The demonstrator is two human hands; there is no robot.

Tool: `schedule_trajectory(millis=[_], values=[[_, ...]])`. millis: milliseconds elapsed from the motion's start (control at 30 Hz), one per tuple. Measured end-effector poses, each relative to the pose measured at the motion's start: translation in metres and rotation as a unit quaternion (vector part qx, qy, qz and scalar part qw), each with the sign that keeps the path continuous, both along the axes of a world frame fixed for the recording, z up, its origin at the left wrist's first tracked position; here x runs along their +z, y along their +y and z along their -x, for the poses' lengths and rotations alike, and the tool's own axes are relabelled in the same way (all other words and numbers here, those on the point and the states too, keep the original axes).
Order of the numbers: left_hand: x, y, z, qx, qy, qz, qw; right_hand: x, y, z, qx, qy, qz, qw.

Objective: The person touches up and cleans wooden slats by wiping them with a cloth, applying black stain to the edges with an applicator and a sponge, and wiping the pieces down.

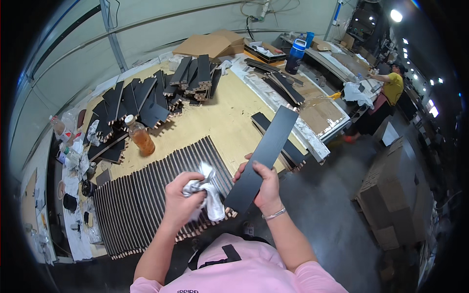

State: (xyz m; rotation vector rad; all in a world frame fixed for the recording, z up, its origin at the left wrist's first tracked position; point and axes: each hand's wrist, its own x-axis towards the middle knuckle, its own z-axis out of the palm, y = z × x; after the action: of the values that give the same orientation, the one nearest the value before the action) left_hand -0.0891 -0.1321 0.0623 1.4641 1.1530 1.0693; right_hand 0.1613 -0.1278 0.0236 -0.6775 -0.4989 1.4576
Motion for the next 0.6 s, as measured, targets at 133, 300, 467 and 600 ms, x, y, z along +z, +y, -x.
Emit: schedule_trajectory(millis=[133, 300, 467, 600], values=[[-0.002, -0.022, -0.127, -0.123, 0.175, -0.344, 0.914, -0.012, 0.028, -0.067, -0.027, 0.061, 0.066, 0.996], [-0.056, -0.020, -0.146, -0.126, 0.218, -0.334, 0.908, -0.025, 0.028, -0.114, -0.007, -0.005, 0.050, 0.999], [-0.057, -0.008, -0.171, 0.066, 0.217, -0.264, 0.938, -0.040, 0.055, -0.144, -0.021, 0.032, 0.068, 0.997], [-0.048, -0.012, -0.248, -0.022, 0.257, -0.312, 0.915, -0.042, 0.073, -0.157, -0.043, 0.063, 0.110, 0.991]])
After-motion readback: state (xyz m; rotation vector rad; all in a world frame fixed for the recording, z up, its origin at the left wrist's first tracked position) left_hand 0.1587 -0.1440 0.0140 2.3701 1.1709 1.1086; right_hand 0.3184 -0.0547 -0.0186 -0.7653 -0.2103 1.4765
